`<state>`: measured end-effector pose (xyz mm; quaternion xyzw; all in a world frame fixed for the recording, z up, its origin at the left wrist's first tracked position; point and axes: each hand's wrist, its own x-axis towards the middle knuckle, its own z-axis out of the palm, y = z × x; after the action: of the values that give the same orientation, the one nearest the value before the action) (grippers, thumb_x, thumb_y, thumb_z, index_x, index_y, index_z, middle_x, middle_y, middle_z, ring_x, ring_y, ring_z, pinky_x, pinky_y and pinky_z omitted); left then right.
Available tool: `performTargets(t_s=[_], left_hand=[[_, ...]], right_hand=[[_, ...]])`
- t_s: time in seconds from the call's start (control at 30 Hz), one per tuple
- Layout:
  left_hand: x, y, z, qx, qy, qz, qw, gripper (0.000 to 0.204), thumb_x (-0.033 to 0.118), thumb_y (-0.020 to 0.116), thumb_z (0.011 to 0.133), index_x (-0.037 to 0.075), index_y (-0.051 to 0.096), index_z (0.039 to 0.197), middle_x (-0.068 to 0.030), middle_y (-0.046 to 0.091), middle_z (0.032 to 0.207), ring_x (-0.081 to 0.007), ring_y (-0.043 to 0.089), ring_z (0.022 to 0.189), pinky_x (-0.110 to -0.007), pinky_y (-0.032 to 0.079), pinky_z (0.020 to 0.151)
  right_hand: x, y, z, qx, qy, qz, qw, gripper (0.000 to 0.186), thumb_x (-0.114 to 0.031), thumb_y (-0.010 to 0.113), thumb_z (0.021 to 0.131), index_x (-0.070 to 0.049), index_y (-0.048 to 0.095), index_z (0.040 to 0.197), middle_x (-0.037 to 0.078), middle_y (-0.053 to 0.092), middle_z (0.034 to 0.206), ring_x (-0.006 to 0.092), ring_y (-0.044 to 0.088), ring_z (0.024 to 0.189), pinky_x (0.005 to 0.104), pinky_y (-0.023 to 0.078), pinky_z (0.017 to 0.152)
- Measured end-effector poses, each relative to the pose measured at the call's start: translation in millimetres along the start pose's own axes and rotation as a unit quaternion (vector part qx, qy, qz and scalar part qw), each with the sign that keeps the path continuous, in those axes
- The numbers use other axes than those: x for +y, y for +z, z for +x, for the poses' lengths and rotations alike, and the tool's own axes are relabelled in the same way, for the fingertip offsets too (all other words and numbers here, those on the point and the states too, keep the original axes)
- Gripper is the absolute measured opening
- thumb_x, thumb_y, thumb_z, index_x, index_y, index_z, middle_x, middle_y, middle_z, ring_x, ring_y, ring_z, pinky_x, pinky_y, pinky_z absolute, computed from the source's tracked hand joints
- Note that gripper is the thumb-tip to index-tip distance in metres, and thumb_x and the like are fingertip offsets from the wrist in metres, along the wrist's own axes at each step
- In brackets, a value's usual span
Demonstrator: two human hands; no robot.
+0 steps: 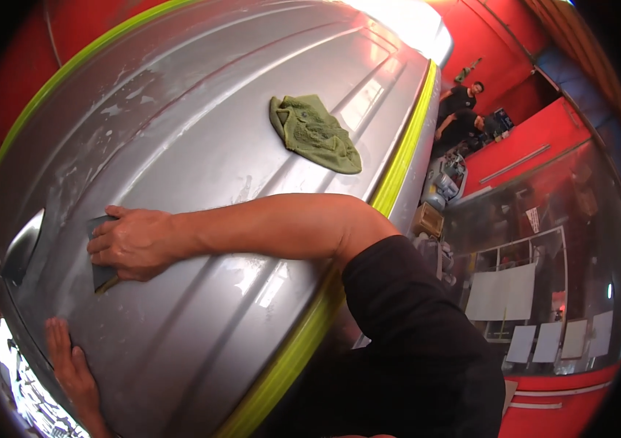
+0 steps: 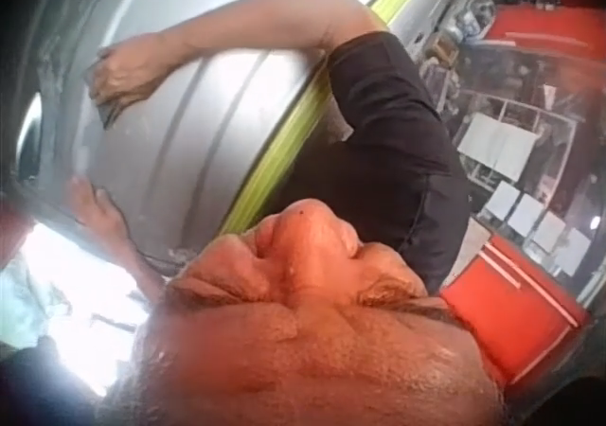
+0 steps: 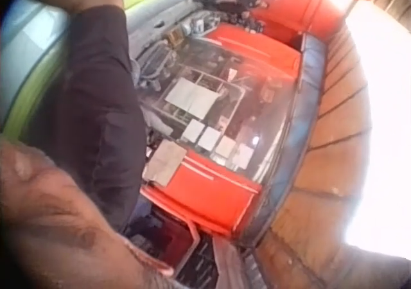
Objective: Sanding the roof of a silver car using a sanding block and a bucket of water.
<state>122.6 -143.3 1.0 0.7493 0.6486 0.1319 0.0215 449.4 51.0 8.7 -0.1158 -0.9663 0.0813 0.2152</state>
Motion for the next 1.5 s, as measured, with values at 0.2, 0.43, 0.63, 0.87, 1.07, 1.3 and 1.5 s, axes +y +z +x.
performTargets(t_s=[0.2, 0.43, 0.63, 0.87, 1.07, 1.3, 1.5], left_hand=[[6, 3, 9, 0.019, 0.005, -0.024, 1.000, 0.045, 0.020, 0.040, 0.110, -0.002, 0.054, 0.146, -0.0207, 0.050, 0.155, -0.0390, 0.040, 0.149, -0.049, 0.031, 0.122], [2, 3, 19, 0.031, -0.010, -0.022, 0.999, 0.045, 0.023, 0.041, 0.111, -0.001, 0.055, 0.146, -0.0200, 0.050, 0.155, -0.0375, 0.041, 0.149, -0.049, 0.032, 0.121], [17, -9, 0, 0.072, -0.025, -0.056, 0.996, 0.039, 0.011, 0.062, 0.098, 0.000, 0.064, 0.136, -0.0184, 0.059, 0.146, -0.0351, 0.048, 0.143, -0.045, 0.037, 0.120], [30, -10, -5, 0.111, 0.008, -0.088, 0.990, 0.041, 0.018, 0.066, 0.097, 0.001, 0.064, 0.134, -0.0181, 0.061, 0.144, -0.0343, 0.049, 0.142, -0.044, 0.039, 0.118], [22, -3, 12, 0.100, -0.018, -0.093, 0.991, 0.040, 0.011, 0.065, 0.095, 0.000, 0.066, 0.133, -0.0195, 0.061, 0.143, -0.0361, 0.050, 0.142, -0.046, 0.039, 0.118], [20, -2, 18, 0.081, -0.032, -0.085, 0.993, 0.039, 0.015, 0.055, 0.101, -0.004, 0.064, 0.134, -0.0226, 0.059, 0.145, -0.0400, 0.047, 0.143, -0.049, 0.037, 0.119], [30, -9, 14, 0.089, -0.044, -0.116, 0.988, 0.037, 0.013, 0.058, 0.099, -0.005, 0.066, 0.130, -0.0241, 0.061, 0.142, -0.0402, 0.047, 0.143, -0.048, 0.037, 0.119]], right_hand=[[4, -5, -4, 0.005, 0.006, -0.025, 1.000, 0.039, -0.025, 0.066, 0.091, -0.005, 0.070, 0.123, 0.012, 0.065, 0.129, 0.0293, 0.058, 0.129, 0.0533, 0.039, 0.115], [21, 12, 5, 0.061, -0.010, -0.066, 0.996, 0.033, -0.030, 0.064, 0.091, -0.004, 0.072, 0.109, 0.012, 0.068, 0.117, 0.0288, 0.063, 0.116, 0.0494, 0.041, 0.114], [-5, 3, 16, -0.024, 0.028, -0.005, 0.999, 0.047, -0.017, 0.076, 0.079, -0.002, 0.066, 0.122, 0.015, 0.065, 0.130, 0.0312, 0.061, 0.123, 0.0480, 0.044, 0.113], [-24, -24, 0, -0.039, 0.067, -0.030, 0.997, 0.060, -0.015, 0.074, 0.082, -0.005, 0.060, 0.139, 0.015, 0.059, 0.141, 0.0341, 0.056, 0.131, 0.0520, 0.040, 0.118], [-5, -13, 3, -0.023, 0.050, -0.024, 0.998, 0.053, -0.014, 0.073, 0.080, -0.001, 0.064, 0.131, 0.017, 0.061, 0.136, 0.0351, 0.057, 0.126, 0.0477, 0.042, 0.114], [6, -9, 5, -0.006, 0.040, 0.001, 0.999, 0.049, -0.018, 0.073, 0.085, 0.002, 0.066, 0.129, 0.017, 0.062, 0.135, 0.0315, 0.059, 0.125, 0.0475, 0.041, 0.115], [0, -13, 3, 0.007, 0.011, -0.008, 1.000, 0.047, -0.015, 0.071, 0.083, 0.004, 0.066, 0.126, 0.017, 0.063, 0.131, 0.0301, 0.060, 0.120, 0.0432, 0.046, 0.107]])
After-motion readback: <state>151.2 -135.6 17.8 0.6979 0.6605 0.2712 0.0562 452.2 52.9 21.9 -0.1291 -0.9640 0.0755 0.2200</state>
